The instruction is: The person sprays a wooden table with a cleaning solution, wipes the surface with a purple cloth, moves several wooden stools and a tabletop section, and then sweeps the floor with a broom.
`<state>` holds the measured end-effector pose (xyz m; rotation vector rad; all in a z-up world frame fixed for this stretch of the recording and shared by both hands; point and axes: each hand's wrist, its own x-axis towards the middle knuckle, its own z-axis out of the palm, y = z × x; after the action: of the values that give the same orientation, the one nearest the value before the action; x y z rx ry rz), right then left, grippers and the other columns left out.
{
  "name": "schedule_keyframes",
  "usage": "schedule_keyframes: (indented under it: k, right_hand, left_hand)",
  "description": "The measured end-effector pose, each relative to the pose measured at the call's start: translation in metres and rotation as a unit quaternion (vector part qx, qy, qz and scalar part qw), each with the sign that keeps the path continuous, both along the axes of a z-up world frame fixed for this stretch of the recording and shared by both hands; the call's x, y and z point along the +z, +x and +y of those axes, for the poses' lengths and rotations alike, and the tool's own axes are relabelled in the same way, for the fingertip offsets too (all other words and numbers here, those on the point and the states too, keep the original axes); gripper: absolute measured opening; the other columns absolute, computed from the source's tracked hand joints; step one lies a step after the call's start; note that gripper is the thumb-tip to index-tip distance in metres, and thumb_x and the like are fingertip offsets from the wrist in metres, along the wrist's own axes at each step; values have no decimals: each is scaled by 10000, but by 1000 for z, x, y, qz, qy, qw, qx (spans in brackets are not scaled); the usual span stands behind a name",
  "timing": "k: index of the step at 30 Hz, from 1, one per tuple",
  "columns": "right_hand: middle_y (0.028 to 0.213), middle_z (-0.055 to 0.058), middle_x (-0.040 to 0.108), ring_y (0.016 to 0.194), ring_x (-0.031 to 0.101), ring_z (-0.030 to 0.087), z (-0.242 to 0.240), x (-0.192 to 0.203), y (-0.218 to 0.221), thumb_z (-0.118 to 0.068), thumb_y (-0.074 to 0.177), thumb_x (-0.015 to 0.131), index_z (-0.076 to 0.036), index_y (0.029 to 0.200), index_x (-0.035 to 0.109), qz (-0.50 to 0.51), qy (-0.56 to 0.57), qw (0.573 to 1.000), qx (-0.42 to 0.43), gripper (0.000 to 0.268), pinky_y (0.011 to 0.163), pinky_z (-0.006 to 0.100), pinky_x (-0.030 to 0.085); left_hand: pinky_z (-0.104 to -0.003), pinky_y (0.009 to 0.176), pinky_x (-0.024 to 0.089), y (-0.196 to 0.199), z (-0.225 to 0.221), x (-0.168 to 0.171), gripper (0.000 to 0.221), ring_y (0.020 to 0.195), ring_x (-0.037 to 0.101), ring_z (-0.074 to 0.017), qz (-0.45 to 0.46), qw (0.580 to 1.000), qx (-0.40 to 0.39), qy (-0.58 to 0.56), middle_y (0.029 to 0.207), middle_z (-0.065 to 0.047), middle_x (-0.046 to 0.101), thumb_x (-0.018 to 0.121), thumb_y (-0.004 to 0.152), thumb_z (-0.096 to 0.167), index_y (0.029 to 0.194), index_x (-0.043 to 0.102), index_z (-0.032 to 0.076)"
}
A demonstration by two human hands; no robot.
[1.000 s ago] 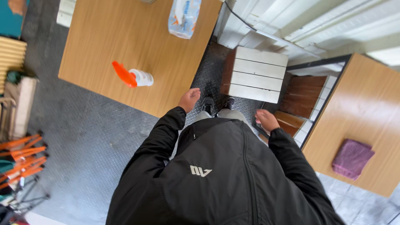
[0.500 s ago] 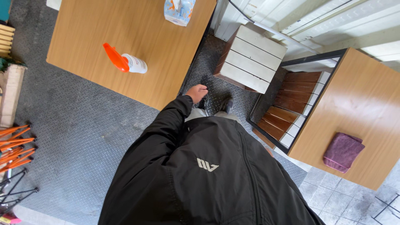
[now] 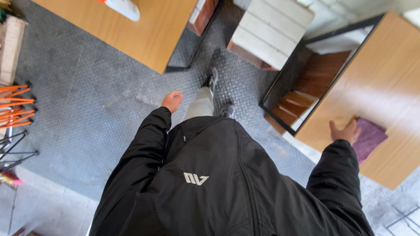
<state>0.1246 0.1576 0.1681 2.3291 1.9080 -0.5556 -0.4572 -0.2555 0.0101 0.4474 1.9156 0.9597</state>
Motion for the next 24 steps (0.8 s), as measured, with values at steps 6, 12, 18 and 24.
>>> schedule_keyframes:
  k: [6, 12, 18, 24]
  right_hand:
    - [1694, 269, 155, 1537, 189, 497, -5, -33, 44, -617, 827, 837, -200, 1739, 224, -24, 23, 996, 82, 1176, 1209, 635, 265]
    - [1611, 277, 211, 1445, 214, 505, -25, -27, 59, -661, 883, 816, -176, 1642, 282, -70, 35, 996, -33, 1047, 1015, 704, 317]
    - [1356, 260, 555, 1231, 537, 432, -41, -21, 27, -198, 922, 671, -100, 1399, 559, -3, 122, 989, 87, 500, 1047, 560, 453]
    - [1147, 189, 652, 1017, 629, 328, -76, -40, -99, -115, 923, 665, -41, 1294, 598, 80, 45, 979, 183, 385, 866, 447, 512]
  left_hand:
    - [-357, 923, 536, 57, -53, 3, 474, 1066, 704, -227, 40, 994, -103, -25, 1166, -133, 741, 658, 960, 347, 1301, 649, 18]
    - [-370, 950, 536, 37, -94, 40, 460, 1095, 706, -235, 116, 989, -74, -52, 1194, -116, 738, 648, 975, 367, 1296, 663, 38]
    - [-328, 899, 561, -13, -90, 69, 441, 1028, 727, -192, 63, 998, 17, 2, 1183, -134, 734, 622, 999, 307, 1317, 621, 1]
    - [-323, 921, 565, -112, -65, 59, 387, 1058, 717, -199, -6, 987, 67, 145, 1221, -121, 718, 601, 1039, 239, 1335, 589, -11]
